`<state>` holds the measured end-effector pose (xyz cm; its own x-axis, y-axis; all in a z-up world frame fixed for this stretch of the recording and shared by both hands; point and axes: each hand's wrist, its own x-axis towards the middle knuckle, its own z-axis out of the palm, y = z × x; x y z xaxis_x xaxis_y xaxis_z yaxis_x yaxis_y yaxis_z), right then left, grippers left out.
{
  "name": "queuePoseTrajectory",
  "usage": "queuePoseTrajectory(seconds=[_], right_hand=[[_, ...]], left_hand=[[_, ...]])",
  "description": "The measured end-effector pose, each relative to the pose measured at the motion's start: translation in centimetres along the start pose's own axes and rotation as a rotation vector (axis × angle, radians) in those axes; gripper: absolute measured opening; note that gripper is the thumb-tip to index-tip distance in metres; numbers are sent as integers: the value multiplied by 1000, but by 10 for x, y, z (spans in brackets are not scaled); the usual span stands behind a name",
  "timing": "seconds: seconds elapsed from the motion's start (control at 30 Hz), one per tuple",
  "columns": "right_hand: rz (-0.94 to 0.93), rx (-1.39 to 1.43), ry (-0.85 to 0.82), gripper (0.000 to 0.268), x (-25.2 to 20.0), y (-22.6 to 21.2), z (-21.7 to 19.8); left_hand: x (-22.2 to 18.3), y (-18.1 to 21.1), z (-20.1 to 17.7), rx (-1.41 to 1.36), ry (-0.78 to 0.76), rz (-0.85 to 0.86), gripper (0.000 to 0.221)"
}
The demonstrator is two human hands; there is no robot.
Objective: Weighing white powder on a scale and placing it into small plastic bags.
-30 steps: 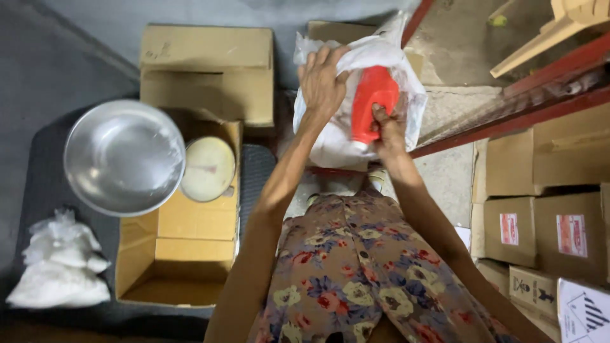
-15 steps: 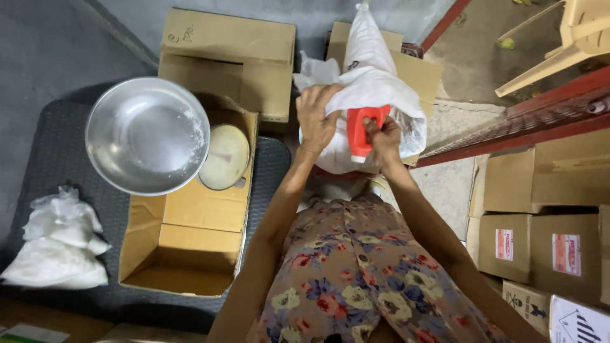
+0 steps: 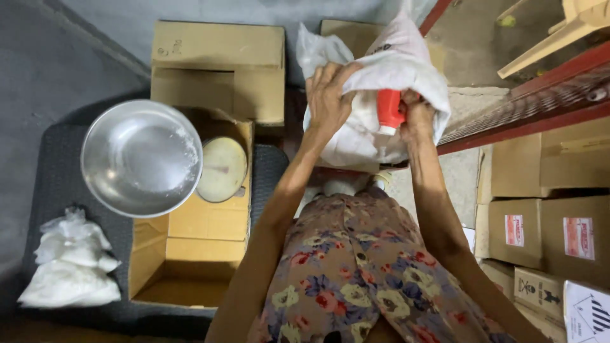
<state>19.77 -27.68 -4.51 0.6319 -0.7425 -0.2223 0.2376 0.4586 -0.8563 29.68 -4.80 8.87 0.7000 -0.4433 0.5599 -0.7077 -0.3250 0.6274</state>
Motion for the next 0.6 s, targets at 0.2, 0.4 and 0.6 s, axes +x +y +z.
queuePoseTrajectory(seconds=[0.2, 0.4, 0.6], right_hand=[[-94, -171, -54, 23, -5, -52, 20], [-507, -1590, -113, 35, 4, -101, 14], [-549, -2013, -209, 32, 50, -113, -38]], left_hand=[[69, 12, 31, 143, 77, 151, 57], [113, -4, 110, 244, -173, 185, 46], [74, 2, 102, 271, -150, 36, 85]])
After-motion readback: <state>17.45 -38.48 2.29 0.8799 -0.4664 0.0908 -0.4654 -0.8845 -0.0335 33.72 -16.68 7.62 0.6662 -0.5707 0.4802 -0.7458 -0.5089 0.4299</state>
